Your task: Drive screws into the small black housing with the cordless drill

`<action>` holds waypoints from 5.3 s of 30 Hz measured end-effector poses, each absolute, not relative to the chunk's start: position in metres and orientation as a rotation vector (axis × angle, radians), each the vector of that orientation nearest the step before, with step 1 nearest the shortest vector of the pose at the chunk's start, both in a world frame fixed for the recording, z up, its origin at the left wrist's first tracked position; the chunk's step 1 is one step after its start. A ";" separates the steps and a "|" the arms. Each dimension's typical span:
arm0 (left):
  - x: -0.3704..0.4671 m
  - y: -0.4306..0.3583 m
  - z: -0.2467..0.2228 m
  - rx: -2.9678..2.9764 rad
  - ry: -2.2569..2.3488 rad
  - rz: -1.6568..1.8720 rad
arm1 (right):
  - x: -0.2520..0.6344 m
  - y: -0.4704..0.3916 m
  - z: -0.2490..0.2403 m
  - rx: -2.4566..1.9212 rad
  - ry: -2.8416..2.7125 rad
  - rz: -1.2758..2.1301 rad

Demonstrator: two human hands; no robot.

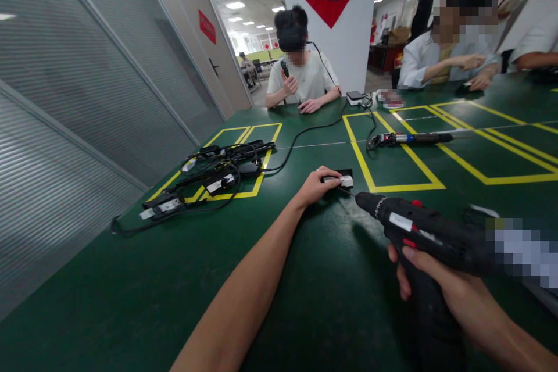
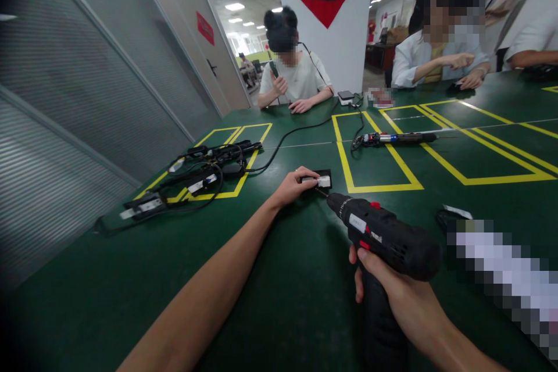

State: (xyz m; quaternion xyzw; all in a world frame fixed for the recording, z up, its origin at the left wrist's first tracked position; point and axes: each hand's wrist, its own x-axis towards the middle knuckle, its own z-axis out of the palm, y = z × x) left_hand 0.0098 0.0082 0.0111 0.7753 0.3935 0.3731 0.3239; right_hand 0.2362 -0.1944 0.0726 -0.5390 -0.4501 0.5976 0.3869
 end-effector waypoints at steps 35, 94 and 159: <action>0.010 0.010 0.008 2.021 1.032 0.995 | 0.250 -0.185 0.071 -1.346 -1.268 1.566; 0.010 0.010 0.008 2.024 1.069 0.975 | 0.246 -0.187 0.076 -1.378 -1.247 1.531; 0.011 0.010 0.008 2.020 1.061 0.982 | 0.243 -0.190 0.076 -1.355 -1.220 1.519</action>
